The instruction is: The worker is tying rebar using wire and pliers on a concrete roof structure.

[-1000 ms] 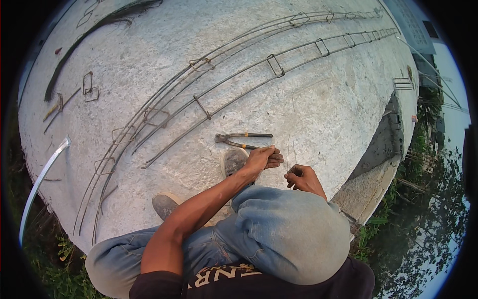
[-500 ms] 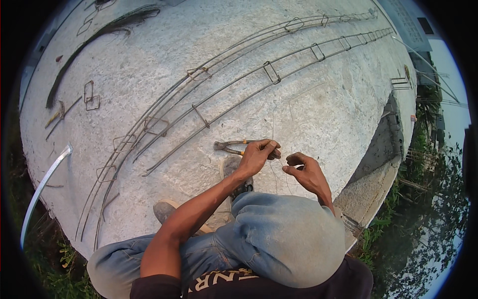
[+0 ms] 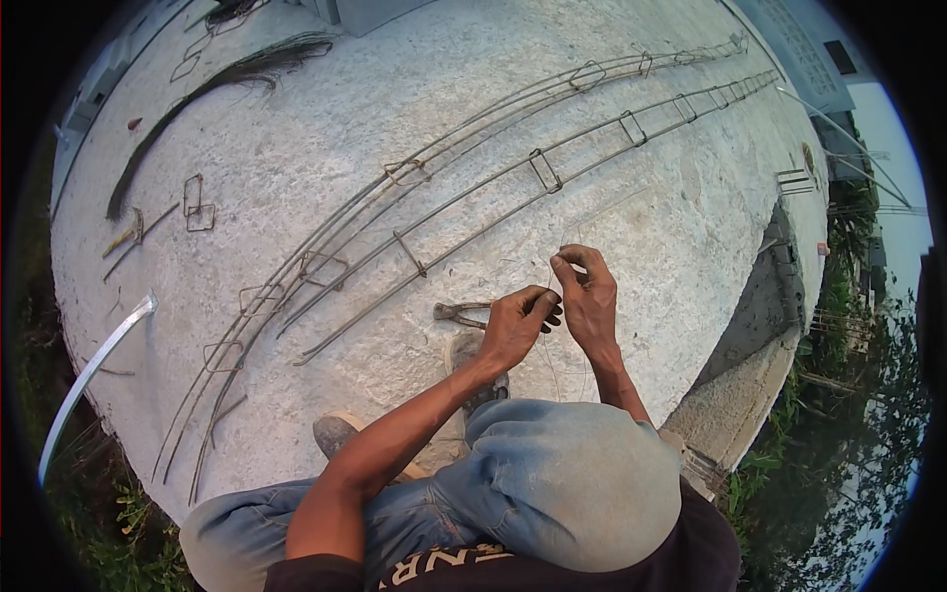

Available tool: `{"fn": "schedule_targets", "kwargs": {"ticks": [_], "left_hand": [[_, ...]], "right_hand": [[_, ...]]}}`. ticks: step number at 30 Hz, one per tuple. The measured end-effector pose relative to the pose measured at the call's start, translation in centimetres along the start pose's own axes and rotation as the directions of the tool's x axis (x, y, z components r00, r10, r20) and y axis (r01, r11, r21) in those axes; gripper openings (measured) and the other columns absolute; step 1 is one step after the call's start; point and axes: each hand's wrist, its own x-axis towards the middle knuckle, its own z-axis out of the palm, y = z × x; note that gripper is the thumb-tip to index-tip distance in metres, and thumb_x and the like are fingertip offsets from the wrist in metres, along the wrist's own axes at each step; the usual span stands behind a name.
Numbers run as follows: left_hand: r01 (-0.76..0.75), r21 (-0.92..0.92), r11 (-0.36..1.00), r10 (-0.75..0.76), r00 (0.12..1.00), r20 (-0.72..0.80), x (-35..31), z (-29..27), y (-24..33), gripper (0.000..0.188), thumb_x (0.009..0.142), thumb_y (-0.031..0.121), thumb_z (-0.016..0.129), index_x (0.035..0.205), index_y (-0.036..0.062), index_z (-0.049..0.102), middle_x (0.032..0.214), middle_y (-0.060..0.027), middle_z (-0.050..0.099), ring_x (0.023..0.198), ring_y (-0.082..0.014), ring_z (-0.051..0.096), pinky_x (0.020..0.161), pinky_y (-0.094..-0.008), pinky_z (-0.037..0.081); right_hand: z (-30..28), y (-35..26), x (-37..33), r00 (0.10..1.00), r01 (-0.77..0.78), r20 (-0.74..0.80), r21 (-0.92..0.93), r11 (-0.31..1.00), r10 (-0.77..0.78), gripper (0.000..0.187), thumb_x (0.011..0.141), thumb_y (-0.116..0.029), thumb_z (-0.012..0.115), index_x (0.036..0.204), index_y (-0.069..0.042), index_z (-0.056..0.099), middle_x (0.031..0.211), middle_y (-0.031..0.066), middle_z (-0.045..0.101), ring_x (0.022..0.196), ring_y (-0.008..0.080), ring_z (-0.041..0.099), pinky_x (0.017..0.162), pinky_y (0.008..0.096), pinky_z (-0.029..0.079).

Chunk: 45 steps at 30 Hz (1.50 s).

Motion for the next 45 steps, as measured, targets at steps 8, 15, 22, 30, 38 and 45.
{"fn": "schedule_targets", "kwargs": {"ticks": [8, 15, 22, 30, 38, 45], "left_hand": [[0.022, 0.030, 0.999, -0.022, 0.999, -0.024, 0.4, -0.1, -0.1, 0.037, 0.099, 0.031, 0.055, 0.104, -0.0032, 0.066, 0.088, -0.0104, 0.069, 0.084, -0.0148, 0.066, 0.075, -0.0280, 0.052], [-0.139, 0.024, 0.990, 0.141, 0.975, -0.170, 1.0, -2.3, 0.7, 0.034, 0.091, 0.025, 0.069, 0.107, -0.0032, 0.061, 0.093, -0.0108, 0.069, 0.083, -0.0158, 0.066, 0.072, -0.0282, 0.055], [-0.089, -0.140, 0.986, 0.056, 0.973, -0.225, 2.3, -4.9, -0.2, 0.028, 0.091, 0.017, 0.068, 0.107, -0.0046, 0.061, 0.091, -0.0134, 0.070, 0.076, -0.0172, 0.068, 0.067, -0.0278, 0.057], [-0.080, 0.159, 0.984, 0.097, 0.990, -0.106, 3.1, -7.8, 1.2, 0.038, 0.091, 0.027, 0.067, 0.115, -0.0027, 0.065, 0.093, -0.0136, 0.071, 0.086, -0.0182, 0.069, 0.075, -0.0297, 0.055], [-0.131, 0.136, 0.982, 0.129, 0.991, 0.026, 3.1, -7.5, 2.0, 0.028, 0.090, 0.020, 0.067, 0.109, -0.0005, 0.069, 0.092, -0.0105, 0.072, 0.080, -0.0148, 0.068, 0.071, -0.0273, 0.054], [-0.260, 0.432, 0.864, 0.246, 0.965, 0.088, 2.8, -7.7, 1.3, 0.015, 0.089, 0.009, 0.065, 0.100, 0.0011, 0.070, 0.080, -0.0075, 0.071, 0.071, -0.0109, 0.064, 0.066, -0.0260, 0.051]], "right_hand": [[0.4, 0.2, 0.6, 0.977, -0.214, 0.099, 0.410, 0.887, 0.190, 0.017, 0.095, -0.013, 0.061, 0.101, 0.003, 0.060, 0.088, 0.0092, 0.064, 0.077, 0.0144, 0.064, 0.070, 0.0276, 0.055], [1.9, 1.3, 0.6, 0.989, -0.146, 0.044, 0.519, 0.842, 0.144, 0.016, 0.095, -0.012, 0.061, 0.101, 0.002, 0.060, 0.089, 0.0086, 0.064, 0.077, 0.0137, 0.064, 0.069, 0.0278, 0.056], [2.4, 2.9, -0.3, 0.966, -0.260, 0.130, 0.453, 0.853, 0.226, 0.017, 0.096, -0.013, 0.060, 0.101, 0.003, 0.059, 0.091, 0.0100, 0.064, 0.080, 0.0160, 0.066, 0.071, 0.0305, 0.057], [4.6, 2.3, -2.5, 0.879, -0.456, 0.371, 0.462, 0.761, 0.301, 0.019, 0.095, -0.011, 0.059, 0.103, 0.006, 0.058, 0.094, 0.0140, 0.063, 0.085, 0.0213, 0.068, 0.068, 0.0308, 0.060], [3.7, 1.8, -2.1, 0.863, -0.496, 0.370, 0.487, 0.719, 0.345, 0.021, 0.094, -0.012, 0.060, 0.106, 0.005, 0.059, 0.097, 0.0122, 0.062, 0.086, 0.0217, 0.068, 0.062, 0.0311, 0.062], [4.9, 2.7, -2.5, 0.873, -0.465, 0.383, 0.470, 0.751, 0.301, 0.023, 0.096, -0.014, 0.057, 0.110, 0.004, 0.057, 0.104, 0.0140, 0.062, 0.087, 0.0214, 0.069, 0.060, 0.0301, 0.060]]}}
